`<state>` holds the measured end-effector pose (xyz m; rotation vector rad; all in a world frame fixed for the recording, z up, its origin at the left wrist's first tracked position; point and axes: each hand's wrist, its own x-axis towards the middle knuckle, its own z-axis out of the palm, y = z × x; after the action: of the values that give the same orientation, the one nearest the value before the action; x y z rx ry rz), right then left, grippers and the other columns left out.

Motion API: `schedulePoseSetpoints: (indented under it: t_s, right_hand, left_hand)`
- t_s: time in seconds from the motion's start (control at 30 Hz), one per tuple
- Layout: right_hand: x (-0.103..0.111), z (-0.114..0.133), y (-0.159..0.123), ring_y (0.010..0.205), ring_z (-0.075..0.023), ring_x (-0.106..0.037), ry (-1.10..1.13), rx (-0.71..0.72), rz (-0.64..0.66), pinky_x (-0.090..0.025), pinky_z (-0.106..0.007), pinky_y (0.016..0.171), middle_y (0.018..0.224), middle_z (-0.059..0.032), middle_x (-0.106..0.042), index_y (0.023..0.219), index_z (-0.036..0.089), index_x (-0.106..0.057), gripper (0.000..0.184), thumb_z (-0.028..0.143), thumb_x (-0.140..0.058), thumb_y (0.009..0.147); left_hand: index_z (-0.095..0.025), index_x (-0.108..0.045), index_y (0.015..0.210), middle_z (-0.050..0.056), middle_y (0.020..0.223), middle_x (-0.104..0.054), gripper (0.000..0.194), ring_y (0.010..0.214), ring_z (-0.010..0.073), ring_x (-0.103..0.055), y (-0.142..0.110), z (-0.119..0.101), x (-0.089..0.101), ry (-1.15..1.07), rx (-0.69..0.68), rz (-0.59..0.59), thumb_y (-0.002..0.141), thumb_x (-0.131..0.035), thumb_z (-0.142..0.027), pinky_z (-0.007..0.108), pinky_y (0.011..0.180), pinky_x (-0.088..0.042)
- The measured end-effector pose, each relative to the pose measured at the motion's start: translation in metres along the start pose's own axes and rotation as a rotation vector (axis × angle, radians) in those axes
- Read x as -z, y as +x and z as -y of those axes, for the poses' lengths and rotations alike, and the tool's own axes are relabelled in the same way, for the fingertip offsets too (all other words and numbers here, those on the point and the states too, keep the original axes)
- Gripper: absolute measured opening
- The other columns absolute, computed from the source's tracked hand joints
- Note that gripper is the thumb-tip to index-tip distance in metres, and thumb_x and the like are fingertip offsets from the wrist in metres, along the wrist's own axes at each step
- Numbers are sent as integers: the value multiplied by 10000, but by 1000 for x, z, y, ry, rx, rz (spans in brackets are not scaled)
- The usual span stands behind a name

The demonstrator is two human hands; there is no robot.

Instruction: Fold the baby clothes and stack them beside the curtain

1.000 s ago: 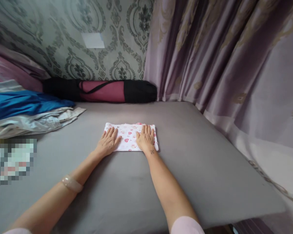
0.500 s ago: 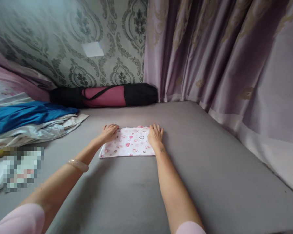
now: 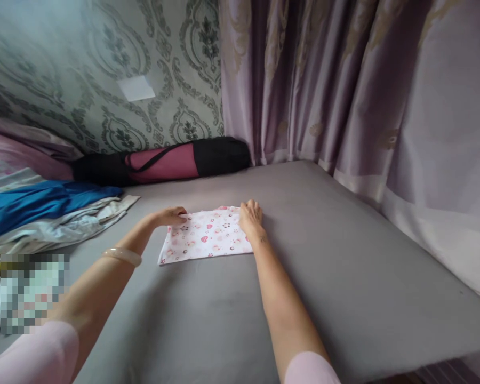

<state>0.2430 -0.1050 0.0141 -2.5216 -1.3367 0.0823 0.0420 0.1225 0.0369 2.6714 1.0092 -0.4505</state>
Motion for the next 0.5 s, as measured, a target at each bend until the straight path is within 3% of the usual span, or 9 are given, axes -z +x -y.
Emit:
schedulePoseSetpoints:
  t_s: [0.23,0.4,0.5]
  right_hand:
    - [36,-5,-2,1179,-240,-502,168,96,50,-371,-325,988,1244,-106,-587,1103,194,-651,259,138,-490,908]
    - [58,-12,-6,956,-182,-615,377,133,102,-436,-259,820,1082,-48,-690,1043,214,-657,223,168,-554,851]
    - [68,-17,-9,846,-159,-624,481,170,80,-439,-232,729,974,-30,-712,987,197,-678,198,171,-577,819]
  left_hand:
    - [-137,-634,1117,115,1152,-681,498,1026,244,-633,-16,2,7,-36,-46,16,731,-505,-423,270,841,-487]
    - [-175,-633,1010,47,950,-699,481,896,239,-637,-39,13,20,-234,-166,-9,677,-574,-518,272,736,-481]
    - [-197,-622,1105,34,995,-707,536,894,223,-645,-59,17,36,-384,-206,14,672,-634,-513,264,735,-485]
